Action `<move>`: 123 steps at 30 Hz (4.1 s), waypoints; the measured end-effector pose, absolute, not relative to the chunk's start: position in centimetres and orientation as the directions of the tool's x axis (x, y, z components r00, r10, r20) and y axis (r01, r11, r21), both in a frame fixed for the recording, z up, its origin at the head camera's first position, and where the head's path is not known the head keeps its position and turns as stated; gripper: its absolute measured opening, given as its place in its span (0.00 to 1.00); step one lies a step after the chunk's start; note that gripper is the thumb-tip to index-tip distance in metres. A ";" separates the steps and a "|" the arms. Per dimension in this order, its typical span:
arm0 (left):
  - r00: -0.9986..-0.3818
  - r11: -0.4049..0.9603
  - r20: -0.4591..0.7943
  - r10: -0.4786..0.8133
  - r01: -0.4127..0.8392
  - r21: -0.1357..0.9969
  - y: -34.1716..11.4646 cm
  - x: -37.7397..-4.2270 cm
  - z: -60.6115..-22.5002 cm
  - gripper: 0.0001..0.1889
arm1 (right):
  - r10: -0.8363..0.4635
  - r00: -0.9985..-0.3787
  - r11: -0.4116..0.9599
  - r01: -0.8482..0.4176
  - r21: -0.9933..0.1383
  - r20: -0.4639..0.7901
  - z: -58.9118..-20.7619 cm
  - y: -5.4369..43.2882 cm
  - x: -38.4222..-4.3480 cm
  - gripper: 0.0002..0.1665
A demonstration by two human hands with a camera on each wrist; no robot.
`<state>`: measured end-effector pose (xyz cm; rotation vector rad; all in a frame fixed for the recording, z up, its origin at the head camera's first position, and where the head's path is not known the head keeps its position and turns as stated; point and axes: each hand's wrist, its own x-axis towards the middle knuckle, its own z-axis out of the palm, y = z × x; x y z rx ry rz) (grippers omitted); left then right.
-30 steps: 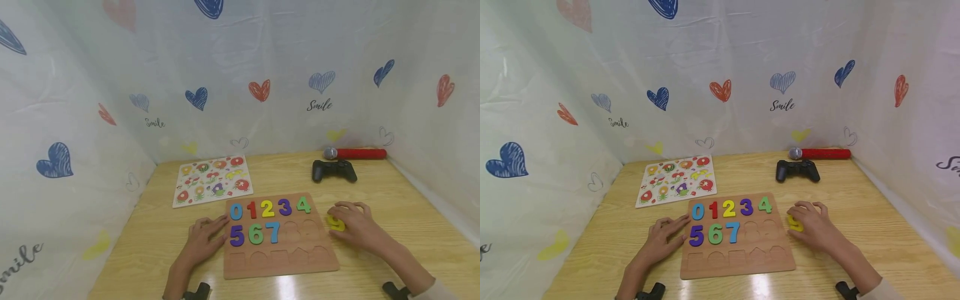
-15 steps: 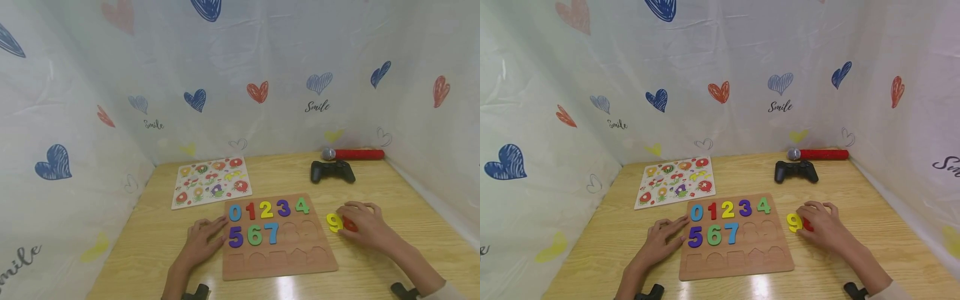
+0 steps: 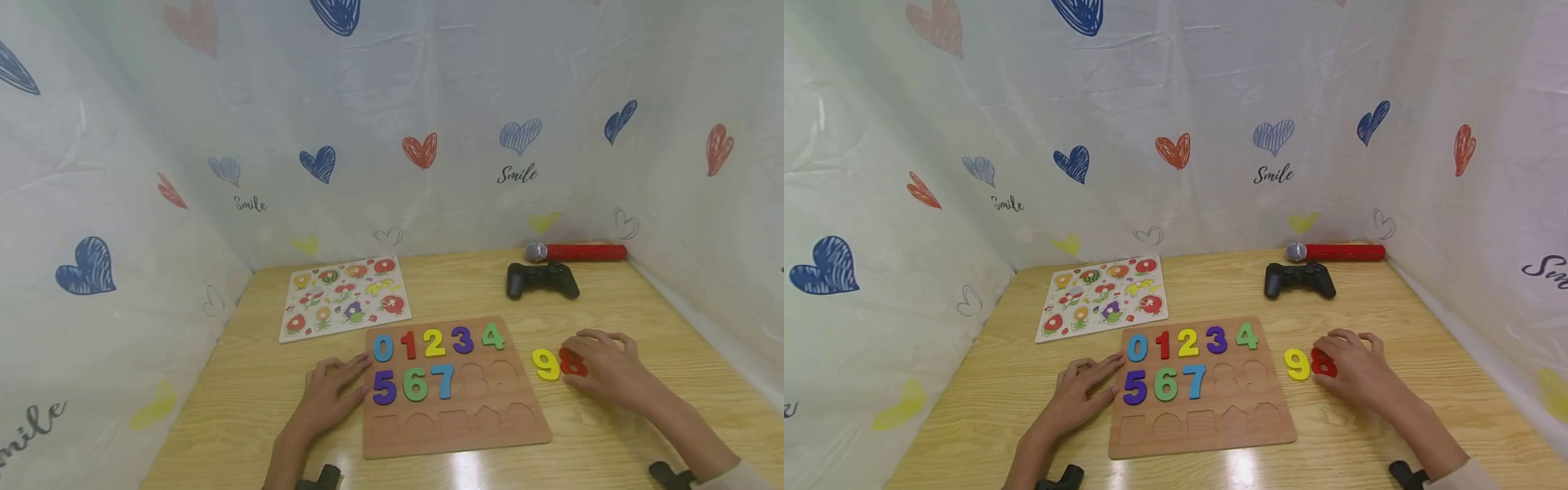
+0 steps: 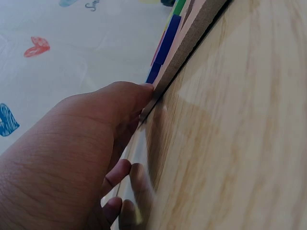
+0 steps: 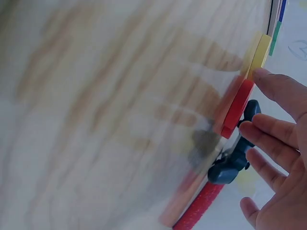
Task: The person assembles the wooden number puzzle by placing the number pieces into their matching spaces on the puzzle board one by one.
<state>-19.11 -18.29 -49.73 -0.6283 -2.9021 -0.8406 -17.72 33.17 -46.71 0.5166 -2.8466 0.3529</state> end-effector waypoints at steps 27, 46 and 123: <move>-0.921 0.778 0.140 0.363 0.383 0.498 -18.3 -19.1 -49.7 0.27 | -0.292 -0.935 0.919 -0.333 -0.213 0.201 -46.4 33.5 -17.5 0.25; -0.922 0.784 0.139 0.360 0.380 0.490 -18.4 -19.1 -49.7 0.28 | -0.386 -0.874 0.869 -0.452 -0.200 0.294 -45.0 31.0 -17.3 0.26; -0.909 0.765 0.170 0.381 0.413 0.493 -18.4 -19.0 -49.6 0.27 | -0.591 -0.752 0.759 -0.641 -0.115 0.293 -45.2 22.0 -17.7 0.27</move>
